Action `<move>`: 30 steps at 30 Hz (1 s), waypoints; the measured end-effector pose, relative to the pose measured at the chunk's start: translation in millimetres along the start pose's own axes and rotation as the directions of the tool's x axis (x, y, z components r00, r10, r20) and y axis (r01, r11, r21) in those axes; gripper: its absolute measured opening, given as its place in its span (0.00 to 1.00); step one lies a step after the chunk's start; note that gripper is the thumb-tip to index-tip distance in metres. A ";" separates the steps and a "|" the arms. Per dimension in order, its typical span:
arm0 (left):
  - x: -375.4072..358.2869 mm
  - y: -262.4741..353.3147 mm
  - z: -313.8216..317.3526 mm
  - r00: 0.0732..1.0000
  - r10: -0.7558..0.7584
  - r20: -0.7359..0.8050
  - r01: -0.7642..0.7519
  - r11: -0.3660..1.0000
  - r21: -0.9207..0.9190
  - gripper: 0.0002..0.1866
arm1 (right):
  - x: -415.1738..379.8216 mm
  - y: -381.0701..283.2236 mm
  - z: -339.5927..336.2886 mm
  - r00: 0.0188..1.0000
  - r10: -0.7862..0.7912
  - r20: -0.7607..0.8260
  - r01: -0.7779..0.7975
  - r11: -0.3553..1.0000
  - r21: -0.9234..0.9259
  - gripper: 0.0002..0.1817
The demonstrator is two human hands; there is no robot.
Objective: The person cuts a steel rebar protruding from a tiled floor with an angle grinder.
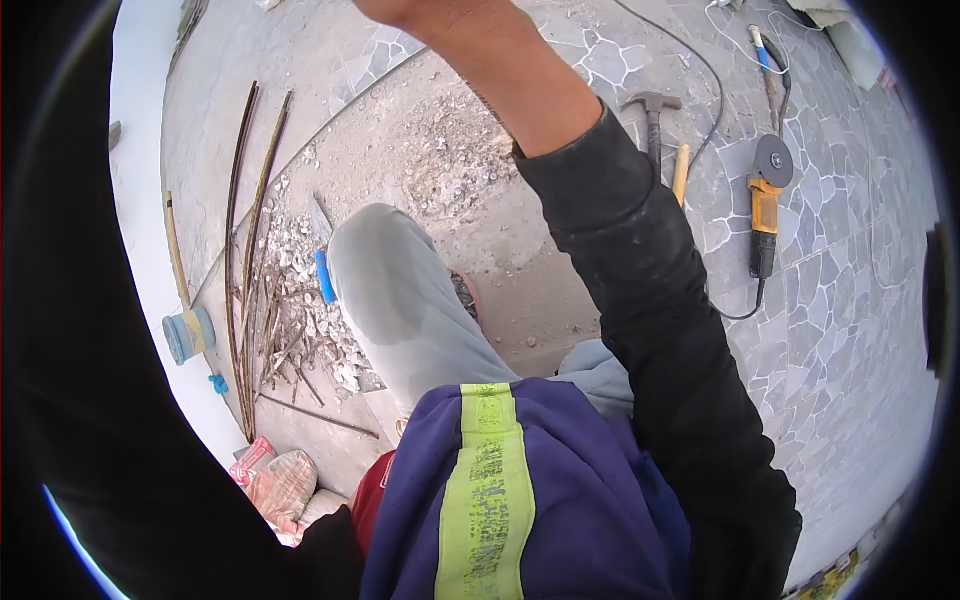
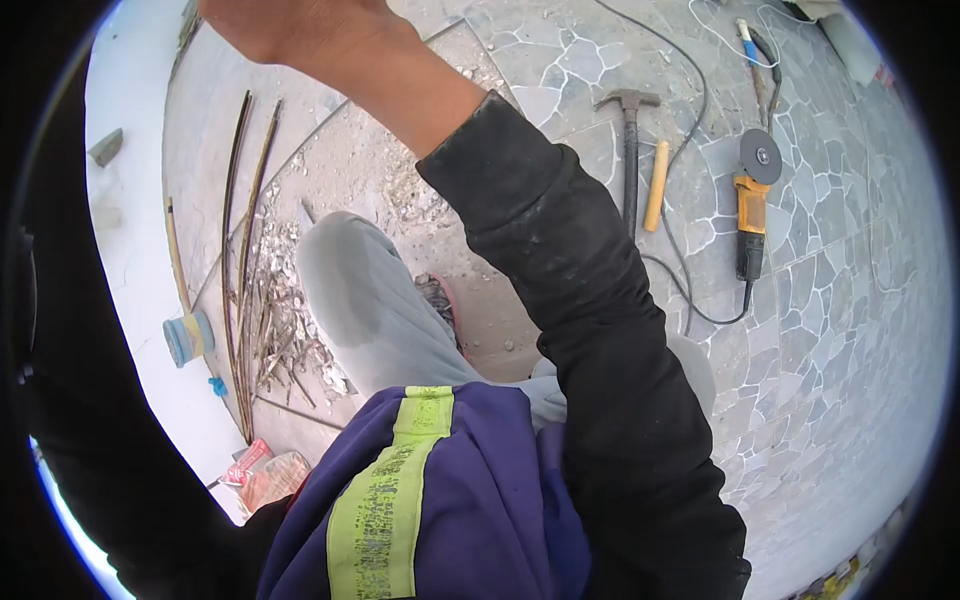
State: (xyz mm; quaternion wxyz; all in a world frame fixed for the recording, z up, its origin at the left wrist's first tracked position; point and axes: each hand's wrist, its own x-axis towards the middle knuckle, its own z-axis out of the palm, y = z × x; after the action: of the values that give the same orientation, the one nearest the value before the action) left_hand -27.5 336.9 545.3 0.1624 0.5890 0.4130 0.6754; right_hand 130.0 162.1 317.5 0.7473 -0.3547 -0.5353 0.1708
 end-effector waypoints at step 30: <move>-123.9 126.1 -217.5 0.997 0.067 -0.044 -0.078 0.937 -0.342 0.13 | 2.7 -2.0 2.1 0.990 0.084 -0.114 -0.098 0.988 -0.119 0.24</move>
State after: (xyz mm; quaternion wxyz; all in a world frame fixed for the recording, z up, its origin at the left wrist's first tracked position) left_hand -164.5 93.2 565.4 0.2310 0.5556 0.2697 0.7518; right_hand 128.8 163.2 321.1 0.7432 -0.4335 -0.4867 0.1515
